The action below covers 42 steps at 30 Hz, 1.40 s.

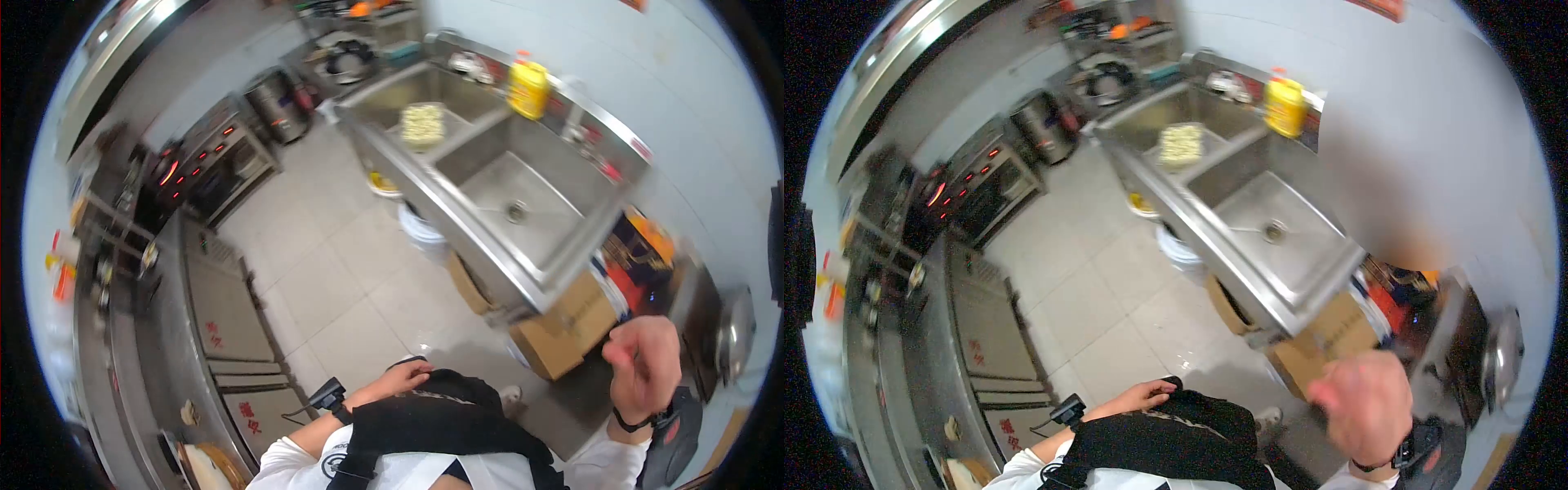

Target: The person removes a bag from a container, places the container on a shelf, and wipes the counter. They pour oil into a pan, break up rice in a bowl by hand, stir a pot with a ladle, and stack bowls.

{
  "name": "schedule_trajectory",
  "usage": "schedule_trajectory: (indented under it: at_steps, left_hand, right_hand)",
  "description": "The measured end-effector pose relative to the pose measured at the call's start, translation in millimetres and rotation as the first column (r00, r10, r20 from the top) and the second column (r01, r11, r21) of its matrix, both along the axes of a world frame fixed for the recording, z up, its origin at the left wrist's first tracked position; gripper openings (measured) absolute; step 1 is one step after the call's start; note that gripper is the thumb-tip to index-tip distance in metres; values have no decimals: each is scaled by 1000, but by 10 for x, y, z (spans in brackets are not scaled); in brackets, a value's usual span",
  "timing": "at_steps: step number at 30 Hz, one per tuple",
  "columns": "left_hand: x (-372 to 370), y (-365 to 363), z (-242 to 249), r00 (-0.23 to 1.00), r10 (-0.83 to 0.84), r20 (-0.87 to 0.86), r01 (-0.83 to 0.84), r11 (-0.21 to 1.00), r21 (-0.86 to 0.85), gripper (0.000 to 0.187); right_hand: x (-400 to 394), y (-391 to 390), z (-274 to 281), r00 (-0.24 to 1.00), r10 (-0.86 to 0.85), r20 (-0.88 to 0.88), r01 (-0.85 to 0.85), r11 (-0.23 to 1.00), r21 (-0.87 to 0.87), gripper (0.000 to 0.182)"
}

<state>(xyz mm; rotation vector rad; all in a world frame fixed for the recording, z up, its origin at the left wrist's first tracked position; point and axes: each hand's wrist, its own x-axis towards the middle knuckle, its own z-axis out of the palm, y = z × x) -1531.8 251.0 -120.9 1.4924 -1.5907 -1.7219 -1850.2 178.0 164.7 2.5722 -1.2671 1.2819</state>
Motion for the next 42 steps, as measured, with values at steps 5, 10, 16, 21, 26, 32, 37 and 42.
schedule_trajectory:
  at_steps: [5,10,16,21,26,32,37,42]
  left_hand:
    - [1261,16,121,958,281,-51,-281,960,6,31]
    - [2374,-343,414,858,475,-196,-476,878,44,32]
    - [3349,-1318,740,307,639,-705,-533,730,429,51]
    - [4456,-2188,640,-19,571,-821,-603,648,465,57]
    - [5699,-2580,1122,-143,582,-801,-732,483,481,59]
    - [7090,-2314,1218,143,717,-682,-902,378,209,49]
    - [8209,-1900,635,-190,868,-459,-884,53,464,39]
    - [9861,-2063,561,-277,855,-438,-838,7,546,37]
  right_hand:
    - [1957,-315,638,864,486,131,-476,874,-98,21]
    - [3164,-705,1001,770,567,-292,-599,800,-27,17]
    - [5099,-1853,-276,275,961,-23,-955,276,112,38]
    - [6948,-2318,-1903,240,970,19,-957,234,175,43]
    - [8526,-3072,-1843,292,953,-83,-951,298,76,36]
    - [10404,-3615,-1793,405,893,194,-837,278,471,25]
    - [11828,-3410,-1589,169,948,271,-914,48,403,32]
    - [13559,-3604,-1460,56,975,217,-888,-51,457,33]
